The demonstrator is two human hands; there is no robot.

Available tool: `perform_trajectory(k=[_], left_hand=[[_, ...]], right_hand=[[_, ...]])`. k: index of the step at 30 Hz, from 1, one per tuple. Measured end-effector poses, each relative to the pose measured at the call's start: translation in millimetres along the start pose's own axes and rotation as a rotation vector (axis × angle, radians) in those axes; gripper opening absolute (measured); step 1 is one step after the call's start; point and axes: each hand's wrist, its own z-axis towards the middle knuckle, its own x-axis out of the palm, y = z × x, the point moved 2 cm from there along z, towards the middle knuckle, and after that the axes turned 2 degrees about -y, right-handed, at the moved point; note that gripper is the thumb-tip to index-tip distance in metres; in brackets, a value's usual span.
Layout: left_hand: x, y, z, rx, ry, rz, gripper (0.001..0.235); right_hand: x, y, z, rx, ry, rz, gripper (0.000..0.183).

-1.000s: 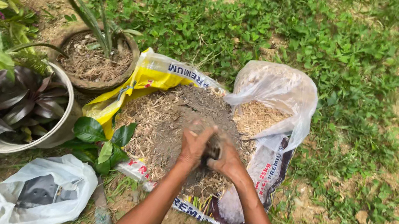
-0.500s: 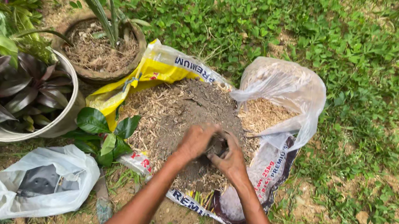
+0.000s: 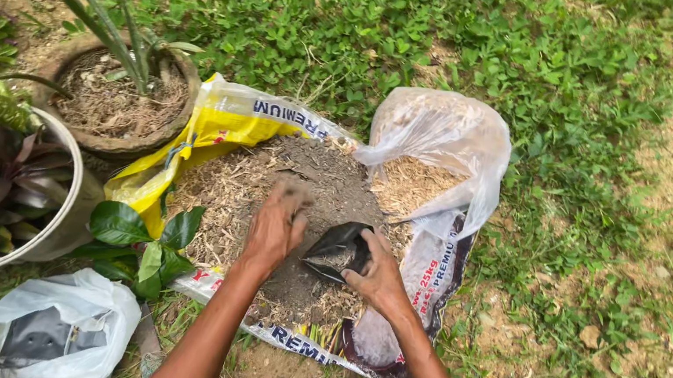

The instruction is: The person mixes soil with rice husks in a bag by hand and then places a small leafy plant into the mixture inside a black nursery bag.

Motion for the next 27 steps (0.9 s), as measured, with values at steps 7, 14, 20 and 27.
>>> perform_trajectory(k=[7,14,20,27], left_hand=[[41.7,-12.8,-23.4,0.761,0.321,0.447,0.015],[32.0,9.3,5.1,0.582,0.573,0.900,0.020],[2.4,-26.5,0.2,0.429,0.461,0.507,0.014],[0.6,-5.5,-31.4,0.168,-0.022,-0.052,0.018]], right_hand=[[-4.9,27.5,7.1,0.021,0.118,0.073,0.082],[-10.8,10.8,10.2,0.301,0.194,0.342,0.063],[-9.4,32.2,16.9,0.145,0.183,0.275,0.060],[-47.9,30.6,29.8,0.258,0.150,0.358,0.057]])
